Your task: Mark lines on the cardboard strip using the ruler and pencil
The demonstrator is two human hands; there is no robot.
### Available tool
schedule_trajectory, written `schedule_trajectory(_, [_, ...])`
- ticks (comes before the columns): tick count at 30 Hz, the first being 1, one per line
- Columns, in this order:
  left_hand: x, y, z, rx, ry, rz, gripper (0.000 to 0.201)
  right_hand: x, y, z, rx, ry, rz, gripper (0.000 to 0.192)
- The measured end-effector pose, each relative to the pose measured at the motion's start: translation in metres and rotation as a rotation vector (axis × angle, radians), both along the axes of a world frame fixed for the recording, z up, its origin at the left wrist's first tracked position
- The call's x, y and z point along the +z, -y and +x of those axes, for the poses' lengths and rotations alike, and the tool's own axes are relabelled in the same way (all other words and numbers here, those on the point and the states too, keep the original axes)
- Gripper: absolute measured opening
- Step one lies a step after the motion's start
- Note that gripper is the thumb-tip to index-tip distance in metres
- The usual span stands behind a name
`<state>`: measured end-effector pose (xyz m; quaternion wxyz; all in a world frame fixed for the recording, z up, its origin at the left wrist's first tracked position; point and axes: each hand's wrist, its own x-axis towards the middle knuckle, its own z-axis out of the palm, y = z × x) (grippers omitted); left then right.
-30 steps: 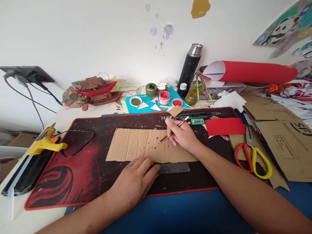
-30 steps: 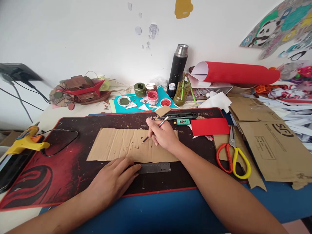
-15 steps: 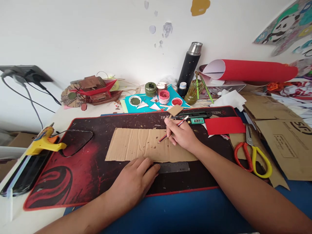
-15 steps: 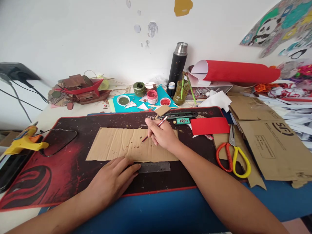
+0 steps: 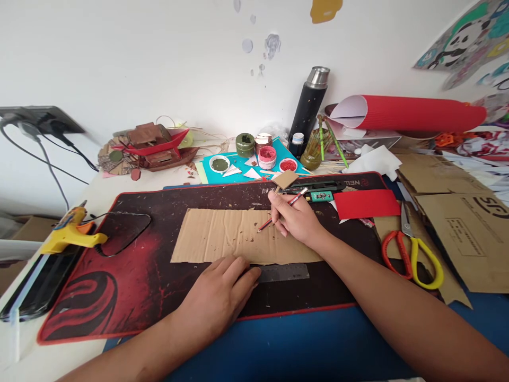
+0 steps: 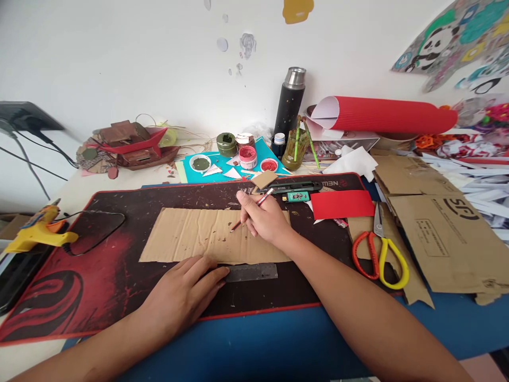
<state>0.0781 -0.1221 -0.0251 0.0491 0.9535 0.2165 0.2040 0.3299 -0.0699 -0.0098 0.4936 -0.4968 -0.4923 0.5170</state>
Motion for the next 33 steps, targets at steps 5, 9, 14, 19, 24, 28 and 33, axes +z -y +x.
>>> schedule_trajectory(5, [0.003, 0.0, 0.001, -0.011, 0.001, -0.004, 0.022, -0.001, 0.0, 0.0, -0.001, 0.008, 0.002, 0.073])
schedule_trajectory(9, [0.002, 0.0, 0.001, -0.01, -0.002, -0.01, 0.022, -0.001, 0.0, 0.0, 0.003, 0.01, 0.002, 0.072])
schedule_trajectory(14, [0.004, 0.0, 0.001, -0.013, 0.011, -0.022, 0.022, 0.0, 0.0, 0.0, -0.043, -0.02, 0.007, 0.072])
schedule_trajectory(19, [0.008, -0.002, 0.002, -0.002, 0.017, -0.029, 0.021, 0.002, -0.002, -0.003, -0.081, -0.051, 0.008, 0.073])
schedule_trajectory(24, [0.006, -0.005, 0.002, 0.026, 0.04, -0.042, 0.021, 0.0, -0.008, -0.01, -0.067, -0.076, 0.049, 0.074])
schedule_trajectory(28, [0.004, -0.007, 0.001, 0.046, 0.031, -0.048, 0.016, -0.002, -0.015, -0.014, -0.044, -0.085, 0.054, 0.074])
schedule_trajectory(33, [0.004, -0.009, 0.0, 0.034, 0.034, -0.062, 0.017, -0.001, -0.023, -0.015, -0.022, -0.056, 0.089, 0.074])
